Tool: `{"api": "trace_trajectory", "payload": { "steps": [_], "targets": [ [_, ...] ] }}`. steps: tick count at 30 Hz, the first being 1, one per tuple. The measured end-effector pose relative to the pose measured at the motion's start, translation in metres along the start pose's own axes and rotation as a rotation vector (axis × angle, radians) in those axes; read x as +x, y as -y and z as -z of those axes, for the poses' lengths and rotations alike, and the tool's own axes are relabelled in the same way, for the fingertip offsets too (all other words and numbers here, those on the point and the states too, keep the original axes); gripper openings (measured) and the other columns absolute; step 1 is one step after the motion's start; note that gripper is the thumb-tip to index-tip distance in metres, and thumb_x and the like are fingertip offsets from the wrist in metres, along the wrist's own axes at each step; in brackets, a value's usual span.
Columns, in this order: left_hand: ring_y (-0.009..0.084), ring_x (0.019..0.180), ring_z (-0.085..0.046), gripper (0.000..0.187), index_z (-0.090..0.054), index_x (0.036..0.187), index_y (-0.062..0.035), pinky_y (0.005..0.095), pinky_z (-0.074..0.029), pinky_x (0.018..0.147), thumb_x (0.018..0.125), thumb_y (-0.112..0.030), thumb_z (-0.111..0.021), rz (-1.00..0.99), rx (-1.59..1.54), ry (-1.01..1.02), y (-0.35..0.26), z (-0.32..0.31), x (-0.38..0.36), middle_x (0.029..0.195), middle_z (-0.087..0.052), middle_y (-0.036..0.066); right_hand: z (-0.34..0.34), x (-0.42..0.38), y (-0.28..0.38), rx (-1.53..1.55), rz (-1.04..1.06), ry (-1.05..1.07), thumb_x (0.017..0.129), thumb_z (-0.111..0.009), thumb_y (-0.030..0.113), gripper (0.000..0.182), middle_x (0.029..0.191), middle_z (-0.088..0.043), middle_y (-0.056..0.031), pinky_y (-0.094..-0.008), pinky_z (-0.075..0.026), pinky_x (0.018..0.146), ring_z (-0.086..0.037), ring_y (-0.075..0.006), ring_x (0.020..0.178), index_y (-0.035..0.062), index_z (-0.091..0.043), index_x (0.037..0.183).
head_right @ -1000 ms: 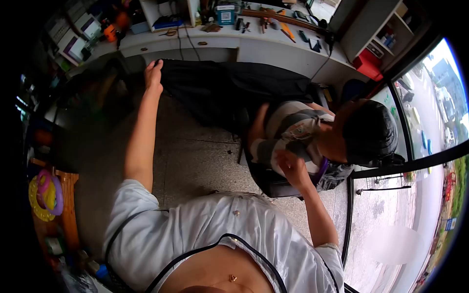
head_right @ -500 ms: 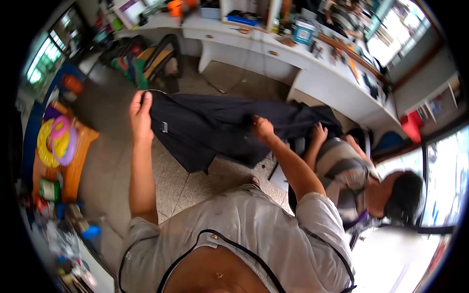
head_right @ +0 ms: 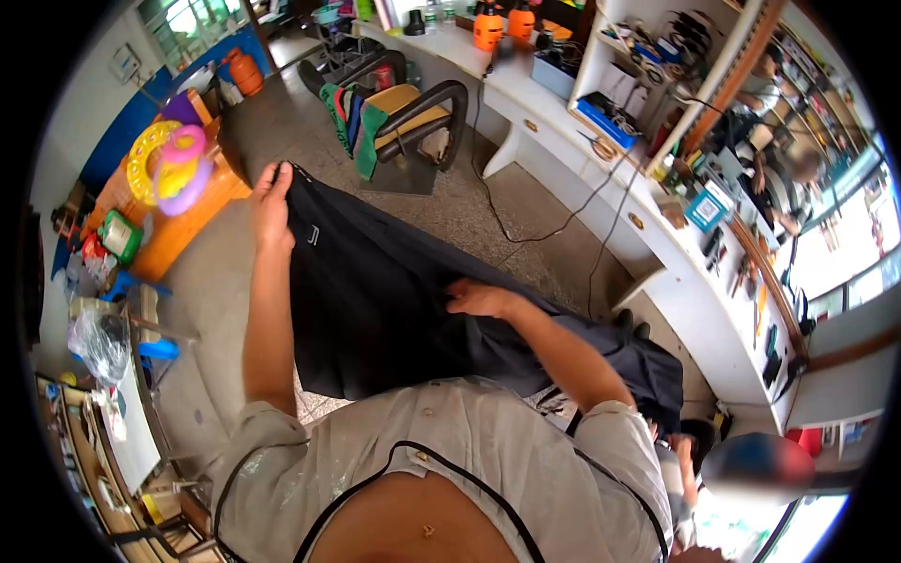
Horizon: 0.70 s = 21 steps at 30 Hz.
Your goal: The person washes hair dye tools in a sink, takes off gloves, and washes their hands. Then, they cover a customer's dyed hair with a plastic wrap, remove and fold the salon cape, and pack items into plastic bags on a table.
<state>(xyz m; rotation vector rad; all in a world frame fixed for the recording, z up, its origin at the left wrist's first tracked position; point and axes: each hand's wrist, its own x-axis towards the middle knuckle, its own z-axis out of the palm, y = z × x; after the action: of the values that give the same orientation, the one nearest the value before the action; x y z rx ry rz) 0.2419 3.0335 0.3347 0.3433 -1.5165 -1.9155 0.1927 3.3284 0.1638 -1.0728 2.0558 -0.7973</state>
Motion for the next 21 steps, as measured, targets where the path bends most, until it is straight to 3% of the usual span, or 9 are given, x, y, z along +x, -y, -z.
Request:
{"api": "trace_trajectory", "payload": {
  "steps": [2,4,5,12,14,16,17,20,21],
  "targets": [
    [0.0080,0.071,-0.048,0.018,-0.057,0.088,-0.0013,0.0208,-0.039,0.067,0.082,-0.018,-0.058,0.033,0.104,-0.011,0.038,0.033,0.040,0.078,-0.055,-0.001,0.061,-0.008,0.003,0.138,-0.289,0.071,0.074,-0.053,0.030,0.043,0.098,-0.056,-0.0172,-0.0333,-0.037,0.086,-0.051,-0.0267,0.094,0.0003,-0.054,0.105],
    [0.0088,0.077,-0.049,0.017,-0.058,0.090,-0.0031,0.0215,-0.038,0.073,0.079,-0.016,-0.061,0.007,0.230,-0.106,0.025,0.056,0.061,0.081,-0.056,0.000,0.158,0.000,-0.013,-0.565,0.052,-0.395,0.075,-0.050,0.026,0.027,0.088,-0.058,-0.0090,-0.0298,-0.044,0.071,-0.054,-0.0194,0.077,0.0033,-0.060,0.087],
    [0.0085,0.078,-0.049,0.016,-0.059,0.089,-0.0040,0.0213,-0.038,0.074,0.077,-0.015,-0.063,-0.054,0.200,-0.143,0.004,0.057,0.067,0.082,-0.057,0.000,0.218,-0.012,0.008,0.023,0.242,-0.489,0.076,-0.048,0.017,0.018,0.082,-0.058,-0.0054,-0.0267,-0.044,0.070,-0.054,-0.0156,0.074,0.0044,-0.059,0.084],
    [0.0203,0.084,-0.053,0.024,-0.055,0.095,-0.0023,0.0275,-0.041,0.077,0.076,-0.016,-0.058,-1.149,0.926,-0.340,-0.061,0.006,-0.004,0.094,-0.057,0.011,0.237,-0.013,0.171,-0.747,0.819,-1.661,0.070,-0.052,-0.001,0.033,0.085,-0.058,-0.0095,-0.0293,-0.041,0.074,-0.054,-0.0223,0.079,0.0040,-0.054,0.102],
    [0.0267,0.091,-0.053,0.042,-0.053,0.101,-0.0003,0.0332,-0.040,0.083,0.065,-0.018,-0.066,-0.645,1.198,0.744,0.079,0.048,-0.032,0.102,-0.054,0.016,0.192,0.009,0.073,-0.697,0.566,-0.795,0.068,-0.054,0.002,0.031,0.087,-0.056,-0.0132,-0.0332,-0.040,0.078,-0.051,-0.0266,0.084,0.0047,-0.056,0.099],
    [0.0303,0.095,-0.052,0.047,-0.052,0.105,-0.0017,0.0366,-0.040,0.086,0.063,-0.017,-0.066,0.089,1.228,0.883,0.150,0.122,-0.037,0.104,-0.054,0.018,0.147,0.010,-0.043,-0.500,-0.046,-0.042,0.068,-0.056,0.005,0.026,0.088,-0.056,-0.0138,-0.0335,-0.040,0.078,-0.052,-0.0268,0.084,0.0065,-0.058,0.093],
    [0.0307,0.096,-0.052,0.042,-0.053,0.107,-0.0042,0.0371,-0.039,0.086,0.067,-0.015,-0.062,0.418,1.322,0.690,0.161,0.155,-0.027,0.103,-0.055,0.018,0.175,0.006,-0.027,-0.440,-0.104,-0.073,0.070,-0.055,0.009,0.020,0.087,-0.058,-0.0141,-0.0339,-0.040,0.080,-0.054,-0.0271,0.085,0.0060,-0.059,0.090],
    [0.0299,0.087,-0.056,0.033,-0.057,0.100,-0.0067,0.0365,-0.042,0.081,0.068,-0.005,-0.050,-0.107,1.409,0.323,0.046,0.103,0.043,0.089,-0.059,0.017,0.269,0.009,0.043,-1.037,0.110,-0.622,0.074,-0.048,0.004,0.017,0.079,-0.061,-0.0085,-0.0279,-0.041,0.077,-0.056,-0.0191,0.075,0.0024,-0.060,0.085],
    [0.0263,0.084,-0.058,0.035,-0.056,0.102,-0.0059,0.0324,-0.043,0.079,0.068,-0.001,-0.049,-0.310,1.164,0.289,0.017,0.094,0.062,0.087,-0.060,0.016,0.282,0.006,0.102,-0.390,0.060,-0.873,0.075,-0.048,0.005,0.020,0.084,-0.061,-0.0051,-0.0267,-0.042,0.075,-0.055,-0.0156,0.075,0.0015,-0.061,0.090]
  ]
}}
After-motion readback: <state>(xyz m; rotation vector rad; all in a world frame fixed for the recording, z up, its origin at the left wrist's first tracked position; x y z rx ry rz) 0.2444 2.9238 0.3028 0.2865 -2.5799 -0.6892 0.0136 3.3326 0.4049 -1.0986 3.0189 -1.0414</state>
